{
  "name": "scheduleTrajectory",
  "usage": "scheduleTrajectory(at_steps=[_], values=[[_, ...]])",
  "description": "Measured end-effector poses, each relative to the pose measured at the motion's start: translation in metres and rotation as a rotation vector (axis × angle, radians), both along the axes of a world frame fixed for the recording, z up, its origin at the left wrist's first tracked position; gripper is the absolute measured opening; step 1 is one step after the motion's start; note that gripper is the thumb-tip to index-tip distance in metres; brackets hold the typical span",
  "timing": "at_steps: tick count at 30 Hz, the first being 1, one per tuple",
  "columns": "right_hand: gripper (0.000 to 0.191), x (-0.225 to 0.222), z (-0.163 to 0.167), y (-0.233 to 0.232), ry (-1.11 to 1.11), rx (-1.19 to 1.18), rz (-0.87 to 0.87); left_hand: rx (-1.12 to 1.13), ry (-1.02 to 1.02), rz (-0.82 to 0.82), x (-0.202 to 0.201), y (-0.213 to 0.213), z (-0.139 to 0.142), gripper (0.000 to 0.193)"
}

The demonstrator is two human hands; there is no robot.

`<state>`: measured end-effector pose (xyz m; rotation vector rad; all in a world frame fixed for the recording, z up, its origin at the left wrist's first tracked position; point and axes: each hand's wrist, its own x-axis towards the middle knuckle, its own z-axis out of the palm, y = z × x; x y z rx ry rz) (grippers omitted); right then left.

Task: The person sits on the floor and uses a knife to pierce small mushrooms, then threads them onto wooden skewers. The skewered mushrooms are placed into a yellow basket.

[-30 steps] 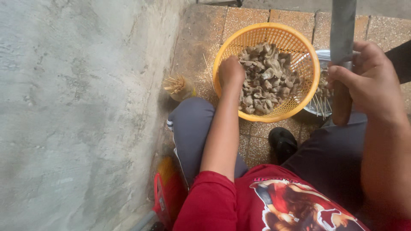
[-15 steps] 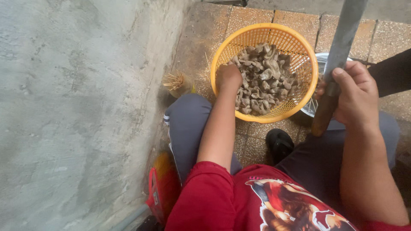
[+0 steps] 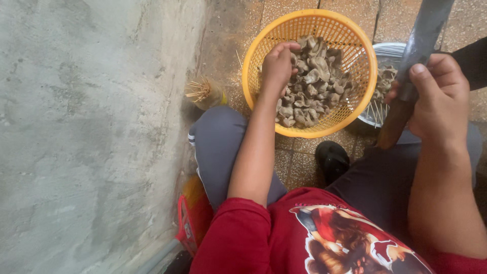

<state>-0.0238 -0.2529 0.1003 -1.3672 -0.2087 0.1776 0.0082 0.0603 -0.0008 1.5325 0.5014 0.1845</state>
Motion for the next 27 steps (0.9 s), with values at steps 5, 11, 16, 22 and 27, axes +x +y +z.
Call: scheduleTrajectory(at_steps=[5, 11, 16, 22, 27], values=[[0.004, 0.006, -0.013, 0.003, -0.039, -0.087, -0.002, -0.48, 0.061, -0.012, -0.006, 0.012, 0.022, 0.026], [0.004, 0.019, -0.017, 0.022, -0.031, -0.081, -0.008, 0.733, 0.406, -0.444, -0.041, -0.028, 0.025, 0.029], [0.003, 0.014, -0.01, 0.043, -0.074, -0.115, 0.046, 1.133, 0.622, -0.467, -0.056, -0.043, -0.005, 0.026], [0.009, 0.011, -0.005, 0.046, -0.052, -0.208, 0.017, 0.635, 0.342, -0.29, -0.046, -0.016, 0.003, 0.026], [0.01, 0.006, -0.008, 0.049, -0.061, -0.299, 0.023, -0.39, -0.067, -0.335, -0.044, 0.001, 0.034, 0.034]])
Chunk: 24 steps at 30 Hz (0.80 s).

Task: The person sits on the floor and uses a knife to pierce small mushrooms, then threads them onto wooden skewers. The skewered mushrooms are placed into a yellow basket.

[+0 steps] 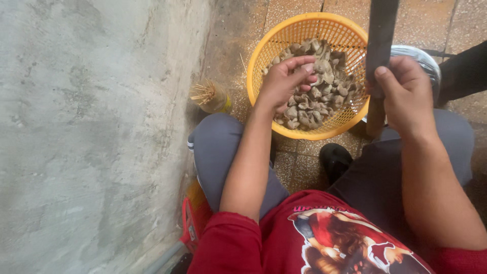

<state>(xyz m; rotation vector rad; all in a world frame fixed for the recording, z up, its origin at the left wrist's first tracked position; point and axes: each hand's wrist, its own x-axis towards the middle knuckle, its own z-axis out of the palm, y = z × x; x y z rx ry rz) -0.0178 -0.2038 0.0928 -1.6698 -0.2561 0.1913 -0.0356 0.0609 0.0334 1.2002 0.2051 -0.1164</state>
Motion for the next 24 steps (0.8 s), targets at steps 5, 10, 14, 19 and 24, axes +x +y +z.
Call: scheduleTrajectory(at_steps=[5, 10, 14, 19, 24], values=[[0.037, -0.003, 0.002, 0.012, 0.037, 0.03, 0.015, -0.153, -0.059, -0.059, -0.006, -0.004, 0.02, 0.033], [0.058, -0.009, 0.014, 0.015, 0.084, 0.008, 0.042, 0.037, -0.143, -0.037, -0.007, -0.013, 0.037, 0.064], [0.068, -0.013, 0.019, 0.024, 0.084, -0.091, 0.092, 0.457, -0.13, 0.002, -0.01, -0.021, 0.044, 0.068], [0.083, -0.015, 0.016, 0.034, -0.026, -0.435, 0.053, 0.95, -0.311, 0.018, -0.018, -0.041, 0.039, 0.077], [0.084, -0.011, 0.008, 0.038, -0.218, -0.417, 0.111, 1.069, -0.373, -0.107, -0.027, -0.056, 0.035, 0.085]])
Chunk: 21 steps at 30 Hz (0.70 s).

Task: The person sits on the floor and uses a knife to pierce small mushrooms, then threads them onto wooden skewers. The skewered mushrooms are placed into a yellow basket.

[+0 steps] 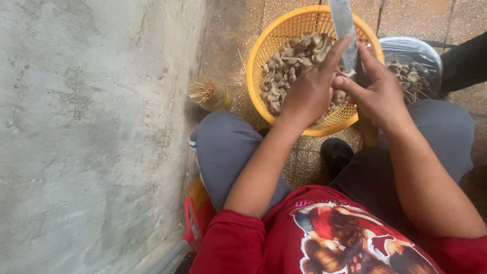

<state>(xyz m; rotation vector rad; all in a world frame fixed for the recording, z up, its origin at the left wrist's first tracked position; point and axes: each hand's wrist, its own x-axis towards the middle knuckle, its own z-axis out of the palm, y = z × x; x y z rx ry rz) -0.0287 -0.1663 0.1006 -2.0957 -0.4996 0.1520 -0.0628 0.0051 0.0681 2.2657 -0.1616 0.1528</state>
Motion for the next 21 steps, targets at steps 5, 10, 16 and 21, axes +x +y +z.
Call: scheduleTrajectory(at_steps=[5, 10, 16, 21], values=[[0.07, -0.001, 0.0, 0.004, 0.213, 0.119, -0.065, -0.094, -0.102, -0.005, -0.003, -0.006, 0.007, 0.099], [0.061, -0.003, 0.0, 0.004, 0.25, 0.246, -0.058, -0.284, -0.368, 0.141, 0.002, -0.008, 0.014, 0.103], [0.058, -0.006, -0.009, 0.006, 0.32, 0.53, 0.012, -0.444, 0.029, 0.263, 0.006, -0.016, 0.008, 0.029], [0.049, -0.017, -0.01, 0.008, 0.251, 0.476, 0.007, -1.144, 0.008, 0.348, 0.023, -0.006, -0.024, 0.024]])
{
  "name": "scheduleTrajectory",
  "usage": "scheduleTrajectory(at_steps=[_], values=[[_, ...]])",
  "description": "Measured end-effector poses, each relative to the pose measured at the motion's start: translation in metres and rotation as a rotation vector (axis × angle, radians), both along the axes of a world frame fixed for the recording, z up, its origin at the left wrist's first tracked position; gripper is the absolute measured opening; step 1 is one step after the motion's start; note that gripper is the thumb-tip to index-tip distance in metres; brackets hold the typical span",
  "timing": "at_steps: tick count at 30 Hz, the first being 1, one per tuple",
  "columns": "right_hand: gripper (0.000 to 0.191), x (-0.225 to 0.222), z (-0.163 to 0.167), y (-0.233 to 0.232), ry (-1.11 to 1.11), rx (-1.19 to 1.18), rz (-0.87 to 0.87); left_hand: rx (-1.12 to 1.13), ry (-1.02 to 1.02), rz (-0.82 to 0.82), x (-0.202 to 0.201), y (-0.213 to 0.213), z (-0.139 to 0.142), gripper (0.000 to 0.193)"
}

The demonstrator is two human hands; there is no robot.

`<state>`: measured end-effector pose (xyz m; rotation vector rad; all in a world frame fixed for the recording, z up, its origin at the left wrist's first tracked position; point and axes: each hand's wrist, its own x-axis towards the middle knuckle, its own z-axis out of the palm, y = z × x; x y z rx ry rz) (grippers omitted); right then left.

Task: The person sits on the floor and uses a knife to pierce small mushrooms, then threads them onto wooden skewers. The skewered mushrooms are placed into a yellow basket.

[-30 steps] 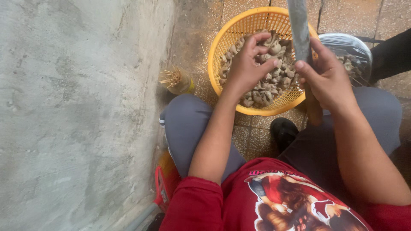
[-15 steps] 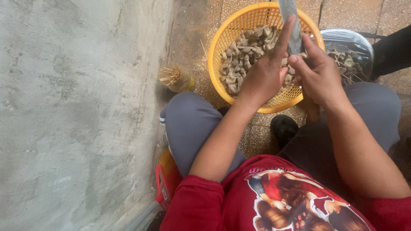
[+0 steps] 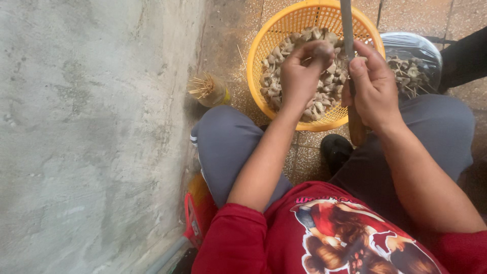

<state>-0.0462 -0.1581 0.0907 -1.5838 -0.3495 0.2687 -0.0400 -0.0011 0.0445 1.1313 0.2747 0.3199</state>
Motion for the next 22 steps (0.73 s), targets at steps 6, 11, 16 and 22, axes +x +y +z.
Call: scheduleTrajectory(at_steps=[6, 11, 16, 22], values=[[0.044, -0.002, 0.01, 0.014, -0.072, -0.227, 0.233, -0.841, 0.078, -0.174, 0.006, -0.011, -0.053, 0.03], [0.055, -0.003, 0.026, 0.006, 0.174, -0.289, 0.186, -0.938, 0.2, -0.206, 0.011, -0.025, -0.065, 0.029], [0.065, 0.005, 0.018, -0.009, 0.225, 0.093, 0.117, -0.912, 0.118, -0.199, 0.015, -0.027, -0.056, 0.032], [0.06, 0.027, -0.025, -0.033, 0.161, 0.157, -0.092, -0.783, 0.019, -0.291, 0.018, -0.008, -0.046, 0.047]])
